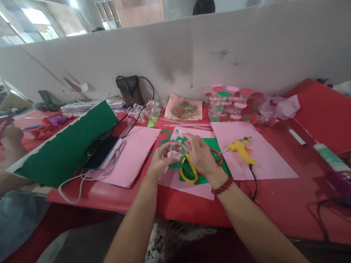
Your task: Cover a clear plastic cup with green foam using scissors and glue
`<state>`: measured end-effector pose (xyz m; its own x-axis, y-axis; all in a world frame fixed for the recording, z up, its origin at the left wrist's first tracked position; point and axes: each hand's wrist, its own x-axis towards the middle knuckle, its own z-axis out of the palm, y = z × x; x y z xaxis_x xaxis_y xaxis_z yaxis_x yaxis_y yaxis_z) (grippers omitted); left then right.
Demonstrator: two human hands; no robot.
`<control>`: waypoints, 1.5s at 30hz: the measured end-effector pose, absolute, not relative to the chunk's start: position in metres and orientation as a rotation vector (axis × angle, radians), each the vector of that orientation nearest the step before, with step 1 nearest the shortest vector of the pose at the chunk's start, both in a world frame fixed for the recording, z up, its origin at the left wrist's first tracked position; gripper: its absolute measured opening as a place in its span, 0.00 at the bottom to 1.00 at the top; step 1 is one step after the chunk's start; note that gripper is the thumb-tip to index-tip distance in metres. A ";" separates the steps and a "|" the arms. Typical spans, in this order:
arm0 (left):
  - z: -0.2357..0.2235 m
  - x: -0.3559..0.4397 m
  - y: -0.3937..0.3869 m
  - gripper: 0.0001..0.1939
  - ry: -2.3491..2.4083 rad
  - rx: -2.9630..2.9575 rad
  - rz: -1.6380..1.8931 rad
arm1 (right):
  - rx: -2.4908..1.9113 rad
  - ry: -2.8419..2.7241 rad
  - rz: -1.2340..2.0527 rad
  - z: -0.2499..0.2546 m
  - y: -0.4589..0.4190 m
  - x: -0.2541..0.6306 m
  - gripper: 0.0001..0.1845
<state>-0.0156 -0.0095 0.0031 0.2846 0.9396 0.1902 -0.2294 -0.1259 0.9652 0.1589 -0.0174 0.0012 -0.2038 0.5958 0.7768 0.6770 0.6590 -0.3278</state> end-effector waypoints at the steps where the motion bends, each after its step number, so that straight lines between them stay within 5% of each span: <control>1: 0.004 -0.015 -0.010 0.24 0.739 1.286 1.168 | -1.016 -1.889 -0.120 0.001 -0.017 0.159 0.20; 10: 0.008 -0.016 -0.013 0.26 0.672 1.262 1.111 | -1.289 -1.662 -0.018 -0.003 -0.006 0.172 0.18; 20: 0.004 -0.016 -0.009 0.27 0.820 1.285 1.304 | -1.031 -1.451 0.721 0.008 -0.016 0.157 0.10; 35: 0.004 -0.017 -0.012 0.23 0.810 1.452 1.139 | -1.018 -1.842 0.217 0.005 -0.021 0.160 0.22; 45: 0.008 -0.016 -0.014 0.27 0.738 1.300 1.177 | -1.211 -1.614 0.425 0.011 -0.017 0.167 0.12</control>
<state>-0.0156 -0.0140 0.0084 0.2930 0.9364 0.1933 -0.2333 -0.1261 0.9642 0.1672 -0.0168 0.0111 0.0358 0.8581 0.5123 0.4949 0.4301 -0.7550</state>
